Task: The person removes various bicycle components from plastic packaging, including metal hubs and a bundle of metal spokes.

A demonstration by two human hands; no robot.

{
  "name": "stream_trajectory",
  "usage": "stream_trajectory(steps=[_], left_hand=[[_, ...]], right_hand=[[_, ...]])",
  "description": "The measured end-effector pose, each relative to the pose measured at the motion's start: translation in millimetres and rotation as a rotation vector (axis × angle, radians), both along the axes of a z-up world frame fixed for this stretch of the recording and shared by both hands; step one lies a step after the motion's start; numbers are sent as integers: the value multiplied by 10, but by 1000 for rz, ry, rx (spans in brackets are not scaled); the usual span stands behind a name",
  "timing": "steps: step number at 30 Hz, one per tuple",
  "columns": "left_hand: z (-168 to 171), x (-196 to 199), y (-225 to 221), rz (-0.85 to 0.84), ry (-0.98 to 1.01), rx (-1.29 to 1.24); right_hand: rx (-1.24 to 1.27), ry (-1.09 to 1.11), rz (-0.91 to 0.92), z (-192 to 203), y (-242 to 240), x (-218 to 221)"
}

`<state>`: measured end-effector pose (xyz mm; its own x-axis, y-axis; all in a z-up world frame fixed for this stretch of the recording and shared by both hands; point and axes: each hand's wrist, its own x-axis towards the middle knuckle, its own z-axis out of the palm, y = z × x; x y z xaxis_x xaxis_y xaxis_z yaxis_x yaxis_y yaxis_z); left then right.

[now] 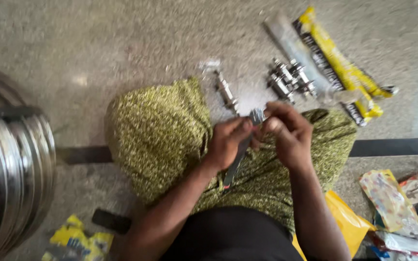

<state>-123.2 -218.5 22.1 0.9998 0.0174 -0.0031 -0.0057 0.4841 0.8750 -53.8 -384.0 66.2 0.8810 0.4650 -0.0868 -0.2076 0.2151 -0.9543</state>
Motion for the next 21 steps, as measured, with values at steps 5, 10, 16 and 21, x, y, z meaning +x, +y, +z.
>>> stream_trajectory(steps=[5,10,16,21], left_hand=[[163,-209,-119,194,-148,559],[276,-325,-244,330,-281,618],[251,-104,-80,95,-144,84],[99,107,-55,164,-21,491]], right_hand=[[-242,-378,113,238,-107,-66],[-246,-377,211,423,-194,-114],[-343,-396,294,446,-74,51],[-612,-268,395,442,76,221]])
